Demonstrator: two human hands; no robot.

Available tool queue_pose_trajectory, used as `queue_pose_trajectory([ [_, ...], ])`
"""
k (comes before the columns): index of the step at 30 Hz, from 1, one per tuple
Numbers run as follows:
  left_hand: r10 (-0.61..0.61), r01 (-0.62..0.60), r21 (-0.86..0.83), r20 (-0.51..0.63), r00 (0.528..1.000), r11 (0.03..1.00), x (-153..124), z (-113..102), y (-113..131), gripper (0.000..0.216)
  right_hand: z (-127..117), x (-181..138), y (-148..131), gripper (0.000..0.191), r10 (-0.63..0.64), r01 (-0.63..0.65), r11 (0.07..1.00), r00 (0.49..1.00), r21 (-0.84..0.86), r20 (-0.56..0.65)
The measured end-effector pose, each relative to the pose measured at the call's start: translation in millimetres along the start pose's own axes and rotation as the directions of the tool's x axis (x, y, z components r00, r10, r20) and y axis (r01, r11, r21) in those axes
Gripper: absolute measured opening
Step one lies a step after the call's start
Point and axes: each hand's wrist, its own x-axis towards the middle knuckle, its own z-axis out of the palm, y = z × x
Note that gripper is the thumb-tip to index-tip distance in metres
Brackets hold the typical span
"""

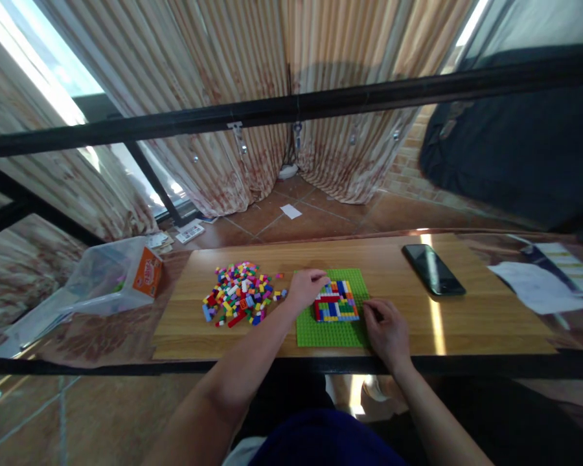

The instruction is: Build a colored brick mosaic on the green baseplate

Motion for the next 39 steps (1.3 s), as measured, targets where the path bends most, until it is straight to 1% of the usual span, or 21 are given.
queue_pose_trajectory([
  [2, 0.021, -0.03, -0.078, -0.11, 0.994, 0.997, -11.7, 2.0, -2.9, 0.026, 0.0, 0.4, 1.4, 0.023, -0.006, 0.006, 1.0, 1.0, -0.014, 0.0],
  [4, 0.009, -0.039, -0.14, -0.21, 0.978, 0.989, -26.2, 0.6, -5.4, 0.029, -0.1, 0.8, 2.7, 0.024, -0.007, 0.007, 0.999, 1.0, -0.037, 0.002],
  [7, 0.008, -0.053, -0.144, -0.298, 0.955, 0.988, -55.0, -9.4, -10.4, 0.029, -0.4, 0.7, 5.1, 0.026, 0.001, 0.0, 0.998, 1.0, -0.06, 0.012],
  [10, 0.046, -0.073, -0.068, -0.342, 0.939, 0.995, -88.3, -27.6, -21.4, 0.028, -1.1, -0.6, 8.0, 0.027, 0.004, -0.001, 0.998, 1.0, -0.07, 0.031],
  [12, 0.059, -0.059, 0.014, -0.4, 0.914, 0.998, -107.9, -43.6, -32.8, 0.027, -1.7, -1.3, 9.9, 0.029, 0.005, -0.002, 0.997, 0.999, -0.083, 0.032],
  [14, 0.05, 0.006, 0.114, -0.482, 0.875, 0.993, -122.3, -61.6, -45.8, 0.026, -2.1, -1.6, 11.4, 0.03, 0.0, 0.004, 0.994, 0.999, -0.106, 0.033],
  [16, 0.035, 0.104, 0.229, -0.534, 0.845, 0.968, -130.7, -78.9, -58.2, 0.026, -2.5, -1.5, 12.4, 0.031, -0.009, 0.013, 0.993, 0.999, -0.12, 0.033],
  [18, 0.029, 0.188, 0.334, -0.551, 0.834, 0.924, -133.9, -92.3, -67.7, 0.028, -2.9, -1.4, 12.9, 0.032, -0.012, 0.016, 0.992, 0.999, -0.125, 0.035],
  [20, 0.03, 0.238, 0.418, -0.542, 0.84, 0.877, -133.5, -99.6, -73.2, 0.029, -3.2, -1.7, 13.3, 0.032, -0.006, 0.011, 0.992, 0.999, -0.127, 0.038],
  [24, 0.046, 0.254, 0.508, -0.505, 0.862, 0.823, -129.0, -99.1, -75.3, 0.027, -3.7, -3.2, 14.7, 0.03, 0.005, 0.001, 0.993, 0.999, -0.115, 0.049],
  [29, 0.066, 0.248, 0.555, -0.484, 0.873, 0.794, -124.7, -94.0, -75.2, 0.024, -2.9, -3.4, 15.0, 0.031, 0.014, -0.008, 0.992, 0.999, -0.126, 0.044],
  [33, 0.082, 0.236, 0.576, -0.472, 0.878, 0.782, -122.6, -94.4, -76.7, 0.017, -1.6, -2.4, 12.9, 0.031, -0.008, 0.011, 0.992, 1.0, -0.122, 0.025],
  [36, 0.086, 0.231, 0.554, -0.487, 0.869, 0.8, -121.8, -95.2, -73.3, 0.014, -1.1, -2.0, 11.7, 0.03, -0.017, 0.019, 0.993, 1.0, -0.116, 0.017],
  [39, 0.089, 0.203, 0.492, -0.507, 0.857, 0.847, -120.2, -94.2, -62.7, 0.014, -0.4, -2.0, 11.4, 0.029, -0.011, 0.012, 0.995, 1.0, -0.098, 0.016],
])
